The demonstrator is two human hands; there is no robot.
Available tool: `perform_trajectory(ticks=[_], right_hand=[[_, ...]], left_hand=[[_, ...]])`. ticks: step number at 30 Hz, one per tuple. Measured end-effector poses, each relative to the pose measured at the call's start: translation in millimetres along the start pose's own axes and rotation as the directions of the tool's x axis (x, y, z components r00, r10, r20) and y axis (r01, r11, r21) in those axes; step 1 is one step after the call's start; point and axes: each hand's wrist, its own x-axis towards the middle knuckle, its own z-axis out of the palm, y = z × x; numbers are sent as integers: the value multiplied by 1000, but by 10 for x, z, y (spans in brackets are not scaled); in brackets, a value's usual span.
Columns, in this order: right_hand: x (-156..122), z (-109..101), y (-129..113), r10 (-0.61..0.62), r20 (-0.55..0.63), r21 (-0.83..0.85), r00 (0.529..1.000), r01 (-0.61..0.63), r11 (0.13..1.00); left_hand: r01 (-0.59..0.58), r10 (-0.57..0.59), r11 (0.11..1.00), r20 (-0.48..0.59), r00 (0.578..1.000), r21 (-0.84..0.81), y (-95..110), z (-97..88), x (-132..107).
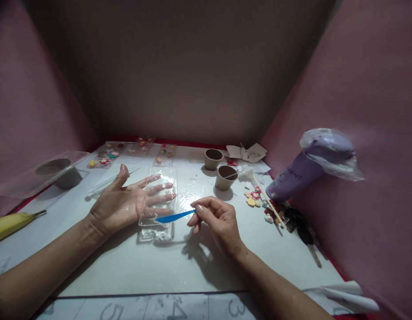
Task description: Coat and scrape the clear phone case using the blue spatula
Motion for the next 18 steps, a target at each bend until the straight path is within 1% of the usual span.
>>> perform_trajectory(ticks=[4, 7, 9, 13, 18], right_hand=[[17, 6, -9, 53, -46, 10, 998, -53, 999], [29, 10, -23, 99, -58, 24, 993, -98, 995], [33, 7, -32, 115, -62, 28, 991, -114, 993], [28, 9, -37, 102, -79, 34, 992, -100, 994], [16, 19, -28, 83, -70, -9, 994, -84, 996]], left_hand=[[-3, 2, 1000, -57, 998, -12, -10, -25, 12], [-16, 16, 1000, -98, 995, 2, -15, 2, 16], [-18, 20, 1000, -107, 994, 17, -13, 28, 17], [-21, 24, 999, -114, 993, 31, -11, 51, 18], [-24, 26, 999, -117, 993, 22, -15, 54, 18]])
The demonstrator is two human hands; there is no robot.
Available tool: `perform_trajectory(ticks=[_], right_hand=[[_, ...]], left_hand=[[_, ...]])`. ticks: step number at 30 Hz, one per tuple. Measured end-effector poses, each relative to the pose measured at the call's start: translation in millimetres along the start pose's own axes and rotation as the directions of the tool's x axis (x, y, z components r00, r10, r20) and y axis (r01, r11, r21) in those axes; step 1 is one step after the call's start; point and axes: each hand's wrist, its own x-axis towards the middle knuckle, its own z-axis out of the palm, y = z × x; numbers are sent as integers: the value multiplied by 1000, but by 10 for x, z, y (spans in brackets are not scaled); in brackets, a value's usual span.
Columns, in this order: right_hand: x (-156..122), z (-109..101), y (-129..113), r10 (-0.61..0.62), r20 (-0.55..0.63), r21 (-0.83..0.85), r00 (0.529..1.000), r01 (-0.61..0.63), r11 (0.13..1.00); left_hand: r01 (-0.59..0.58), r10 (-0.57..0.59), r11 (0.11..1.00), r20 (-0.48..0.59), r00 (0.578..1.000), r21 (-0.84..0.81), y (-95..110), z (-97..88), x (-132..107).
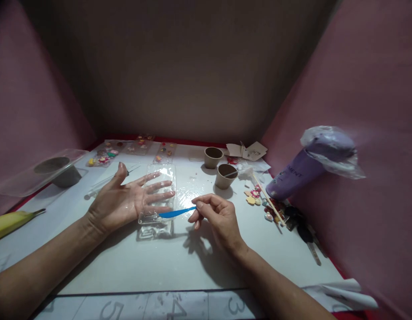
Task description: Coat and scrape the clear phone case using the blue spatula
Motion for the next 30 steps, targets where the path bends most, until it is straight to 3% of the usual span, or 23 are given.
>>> perform_trajectory(ticks=[13, 30], right_hand=[[-18, 14, -8, -39, 59, -13, 998, 39, 999], [-7, -18, -9, -63, 40, -20, 997, 64, 998]], left_hand=[[5, -5, 1000, 31, 1000, 17, 0, -31, 11], [11, -13, 1000, 64, 998, 20, 8, -51, 11]])
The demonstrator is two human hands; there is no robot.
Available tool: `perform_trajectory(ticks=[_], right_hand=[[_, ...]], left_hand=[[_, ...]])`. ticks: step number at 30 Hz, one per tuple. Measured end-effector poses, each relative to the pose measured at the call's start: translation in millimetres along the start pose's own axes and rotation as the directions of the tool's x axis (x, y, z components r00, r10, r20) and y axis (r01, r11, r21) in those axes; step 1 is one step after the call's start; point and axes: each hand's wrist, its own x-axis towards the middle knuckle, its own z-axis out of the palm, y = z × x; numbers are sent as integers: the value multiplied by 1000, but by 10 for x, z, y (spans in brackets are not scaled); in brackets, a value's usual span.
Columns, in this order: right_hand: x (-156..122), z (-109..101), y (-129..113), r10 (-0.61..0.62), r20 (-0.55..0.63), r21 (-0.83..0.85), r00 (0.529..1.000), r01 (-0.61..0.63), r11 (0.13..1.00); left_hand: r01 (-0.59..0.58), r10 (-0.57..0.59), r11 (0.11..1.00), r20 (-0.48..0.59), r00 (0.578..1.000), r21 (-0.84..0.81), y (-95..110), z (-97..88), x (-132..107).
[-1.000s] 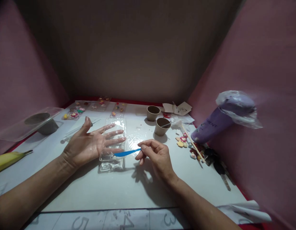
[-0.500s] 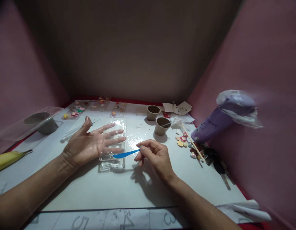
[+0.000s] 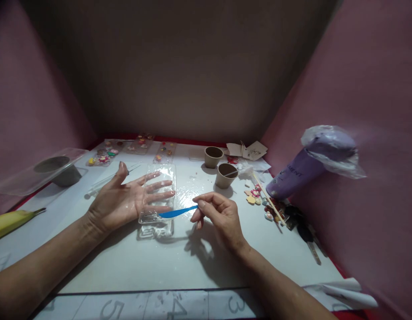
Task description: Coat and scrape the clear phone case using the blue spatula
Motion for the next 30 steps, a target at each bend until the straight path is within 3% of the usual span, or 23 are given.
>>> perform_trajectory(ticks=[4, 10, 21, 30], right_hand=[[12, -12, -23, 10, -5, -2, 1000, -10, 1000], [47, -23, -78, -28, -104, 49, 994, 33, 998], [53, -46, 28, -6, -16, 8, 1000, 6, 1000], [93, -49, 68, -91, -74, -56, 993, 87, 995]], left_hand=[[-2, 2, 1000, -4, 1000, -3, 0, -9, 4], [1, -1, 1000, 1, 1000, 1, 3, -3, -1], [3, -3, 1000, -6, 1000, 1, 11, 36, -21], [33, -33, 999, 22, 999, -10, 6, 54, -37]])
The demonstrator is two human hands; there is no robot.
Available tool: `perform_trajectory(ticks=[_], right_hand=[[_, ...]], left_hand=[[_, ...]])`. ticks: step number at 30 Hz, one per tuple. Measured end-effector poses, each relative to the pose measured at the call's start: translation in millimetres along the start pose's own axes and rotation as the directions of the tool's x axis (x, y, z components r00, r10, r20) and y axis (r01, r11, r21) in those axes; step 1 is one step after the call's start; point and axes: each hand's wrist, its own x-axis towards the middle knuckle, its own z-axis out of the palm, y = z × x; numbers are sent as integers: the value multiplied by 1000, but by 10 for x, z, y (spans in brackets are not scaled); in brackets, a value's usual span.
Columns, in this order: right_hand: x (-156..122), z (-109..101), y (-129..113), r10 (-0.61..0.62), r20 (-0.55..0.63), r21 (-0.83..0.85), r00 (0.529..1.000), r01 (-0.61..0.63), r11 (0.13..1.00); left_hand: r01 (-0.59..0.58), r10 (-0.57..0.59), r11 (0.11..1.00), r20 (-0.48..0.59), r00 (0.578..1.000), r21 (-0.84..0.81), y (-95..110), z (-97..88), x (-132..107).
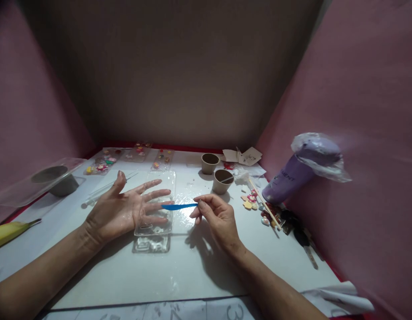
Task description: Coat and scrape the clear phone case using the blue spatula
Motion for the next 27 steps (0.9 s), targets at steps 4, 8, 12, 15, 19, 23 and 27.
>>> perform_trajectory(ticks=[4, 8, 12, 15, 19, 23, 27], right_hand=[[20, 35, -29, -24, -42, -60, 999, 21, 998], [40, 53, -59, -57, -92, -85, 994, 49, 995], [57, 41, -55, -85, -144, -91, 986, 72, 993], [59, 21, -39, -98, -156, -84, 983, 86, 993], [37, 9, -19, -87, -73, -49, 993, 84, 995], [10, 22, -26, -59, -39, -53, 997, 57, 997], [20, 21, -39, -72, -115, -55, 991, 66, 996]], left_hand=[[12, -12, 1000, 41, 999, -4, -5, -9, -1], [35, -34, 999, 60, 998, -11, -7, -27, 4], [49, -48, 999, 76, 996, -17, -11, -49, 11], [52, -51, 999, 84, 995, -14, -13, -60, 16], [53, -50, 998, 98, 994, -22, -12, -70, 14], [59, -56, 998, 107, 993, -25, -12, -76, 14], [64, -61, 998, 113, 992, -25, -16, -74, 15]])
